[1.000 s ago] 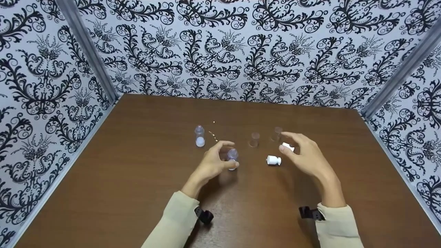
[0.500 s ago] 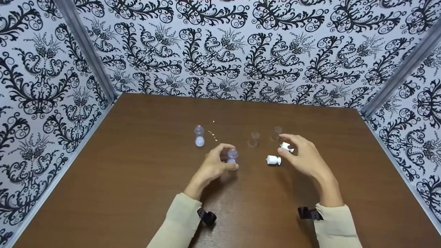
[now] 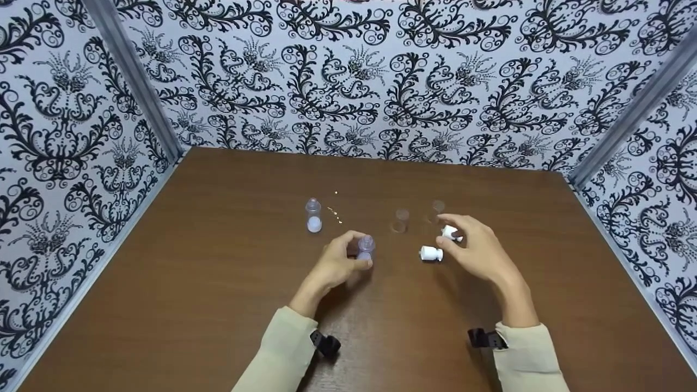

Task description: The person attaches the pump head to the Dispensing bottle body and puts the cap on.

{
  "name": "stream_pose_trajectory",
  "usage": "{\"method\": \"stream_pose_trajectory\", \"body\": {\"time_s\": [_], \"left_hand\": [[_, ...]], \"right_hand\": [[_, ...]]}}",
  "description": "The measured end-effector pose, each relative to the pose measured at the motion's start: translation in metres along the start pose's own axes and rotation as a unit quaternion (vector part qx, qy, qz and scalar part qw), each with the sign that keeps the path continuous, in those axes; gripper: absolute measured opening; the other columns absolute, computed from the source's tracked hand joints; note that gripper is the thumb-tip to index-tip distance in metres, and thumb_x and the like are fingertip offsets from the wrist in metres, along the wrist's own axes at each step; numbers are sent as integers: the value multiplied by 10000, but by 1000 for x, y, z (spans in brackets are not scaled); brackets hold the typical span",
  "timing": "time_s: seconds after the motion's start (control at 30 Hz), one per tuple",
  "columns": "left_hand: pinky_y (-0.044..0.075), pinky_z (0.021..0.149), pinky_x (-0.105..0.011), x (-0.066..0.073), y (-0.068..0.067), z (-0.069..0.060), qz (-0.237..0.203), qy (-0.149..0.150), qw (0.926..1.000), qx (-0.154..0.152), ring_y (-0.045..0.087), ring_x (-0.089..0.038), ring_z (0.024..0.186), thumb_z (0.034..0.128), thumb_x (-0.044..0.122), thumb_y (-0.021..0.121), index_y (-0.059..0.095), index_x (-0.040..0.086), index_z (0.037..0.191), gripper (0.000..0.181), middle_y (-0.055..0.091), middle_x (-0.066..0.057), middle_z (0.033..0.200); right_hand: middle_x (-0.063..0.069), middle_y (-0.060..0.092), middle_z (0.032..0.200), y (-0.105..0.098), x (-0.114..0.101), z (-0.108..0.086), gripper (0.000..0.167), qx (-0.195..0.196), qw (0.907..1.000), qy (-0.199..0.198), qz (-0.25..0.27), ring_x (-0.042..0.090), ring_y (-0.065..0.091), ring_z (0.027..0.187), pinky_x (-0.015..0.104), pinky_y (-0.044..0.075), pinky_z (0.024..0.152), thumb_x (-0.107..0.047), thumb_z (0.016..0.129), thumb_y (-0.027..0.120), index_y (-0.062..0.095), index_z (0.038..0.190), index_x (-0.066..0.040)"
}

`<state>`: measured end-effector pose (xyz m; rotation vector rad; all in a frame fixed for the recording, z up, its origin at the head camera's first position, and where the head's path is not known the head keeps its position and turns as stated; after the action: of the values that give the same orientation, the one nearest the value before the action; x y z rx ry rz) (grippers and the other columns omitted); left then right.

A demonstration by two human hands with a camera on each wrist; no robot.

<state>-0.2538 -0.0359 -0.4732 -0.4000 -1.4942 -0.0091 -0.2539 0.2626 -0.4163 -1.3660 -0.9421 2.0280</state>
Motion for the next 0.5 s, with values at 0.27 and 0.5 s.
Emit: {"method": "stream_pose_trajectory", "body": {"time_s": [0.27, 0.5], "left_hand": [[552, 1010, -452, -1, 3, 1, 201, 265, 9994, 103, 708, -313, 1163, 892, -26, 787, 692, 74, 1298, 428, 748, -147, 1222], [566, 980, -438, -1, 3, 1, 305, 361, 9988, 89, 726, -287, 1131, 901, -13, 781, 700, 113, 1294, 420, 759, -134, 1208]], "right_hand": [[209, 670, 1374, 4, 3, 1, 477, 25, 10000, -24, -82, 410, 621, 1262, 579, 446, 1098, -159, 990, 746, 633, 1438, -42], [217, 663, 1387, 4, 3, 1, 476, 11, 9999, -34, -125, 409, 597, 1314, 587, 430, 1120, -148, 986, 742, 633, 1434, -31]]}}
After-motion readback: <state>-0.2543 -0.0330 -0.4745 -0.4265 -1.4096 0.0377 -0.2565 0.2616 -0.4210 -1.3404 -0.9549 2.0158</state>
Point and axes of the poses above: each hand's wrist, its own z-axis towards the middle knuckle, its own y-axis out of the palm, x = y × z, the point moved 2 cm from there along z, towards the middle knuckle
